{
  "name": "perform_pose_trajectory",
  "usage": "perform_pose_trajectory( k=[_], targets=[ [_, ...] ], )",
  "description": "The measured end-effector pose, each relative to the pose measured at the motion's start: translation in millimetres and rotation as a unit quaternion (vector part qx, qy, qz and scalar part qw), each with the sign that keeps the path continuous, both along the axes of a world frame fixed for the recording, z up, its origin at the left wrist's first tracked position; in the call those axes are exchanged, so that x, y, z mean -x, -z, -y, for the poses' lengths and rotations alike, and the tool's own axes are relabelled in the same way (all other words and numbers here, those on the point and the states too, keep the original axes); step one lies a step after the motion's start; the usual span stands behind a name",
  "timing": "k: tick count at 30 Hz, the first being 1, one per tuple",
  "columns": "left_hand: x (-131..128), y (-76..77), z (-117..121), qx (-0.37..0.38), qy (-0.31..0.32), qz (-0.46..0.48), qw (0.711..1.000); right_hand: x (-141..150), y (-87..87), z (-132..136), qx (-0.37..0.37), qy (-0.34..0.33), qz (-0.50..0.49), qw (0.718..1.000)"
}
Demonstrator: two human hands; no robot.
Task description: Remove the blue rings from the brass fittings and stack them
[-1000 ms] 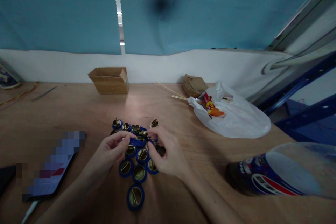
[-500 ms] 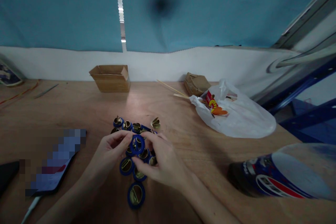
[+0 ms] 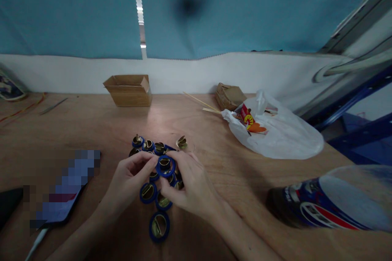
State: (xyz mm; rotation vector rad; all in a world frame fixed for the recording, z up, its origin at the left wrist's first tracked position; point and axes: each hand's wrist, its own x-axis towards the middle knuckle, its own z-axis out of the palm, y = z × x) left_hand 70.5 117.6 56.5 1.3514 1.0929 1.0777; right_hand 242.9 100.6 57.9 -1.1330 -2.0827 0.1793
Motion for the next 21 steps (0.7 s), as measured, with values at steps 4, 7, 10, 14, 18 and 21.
perform_pose_trajectory(
  k=[4,7,10,14,18,21],
  targets=[
    [0.0,0.6,-1.1,0.003,0.002,-0.004,1.0,-0.1,3.2,-1.2,0.014,0.001,0.017,1.0],
    [0.1,-1.0,-2.2,0.021,0.006,0.005,1.0,-5.5,6.5,-6.3,-0.002,0.045,0.017,0.999],
    [-0.2,-0.2,-1.6,0.017,0.01,-0.007,1.0,-21.3,9.8,-18.7,-0.027,0.16,0.023,0.986],
    [-2.4,8.0,0.9,-0.017,0.049,-0.066,0.996,-54.5,16.4,-40.8,0.012,0.278,0.114,0.954],
    [-5.1,12.3,4.0,-0.043,0.067,-0.117,0.99,-75.2,23.6,-52.6,0.077,0.311,0.186,0.929],
    [-3.7,8.3,4.8,-0.067,0.044,-0.171,0.982,-74.7,27.1,-52.7,0.099,0.307,0.202,0.925]
  ],
)
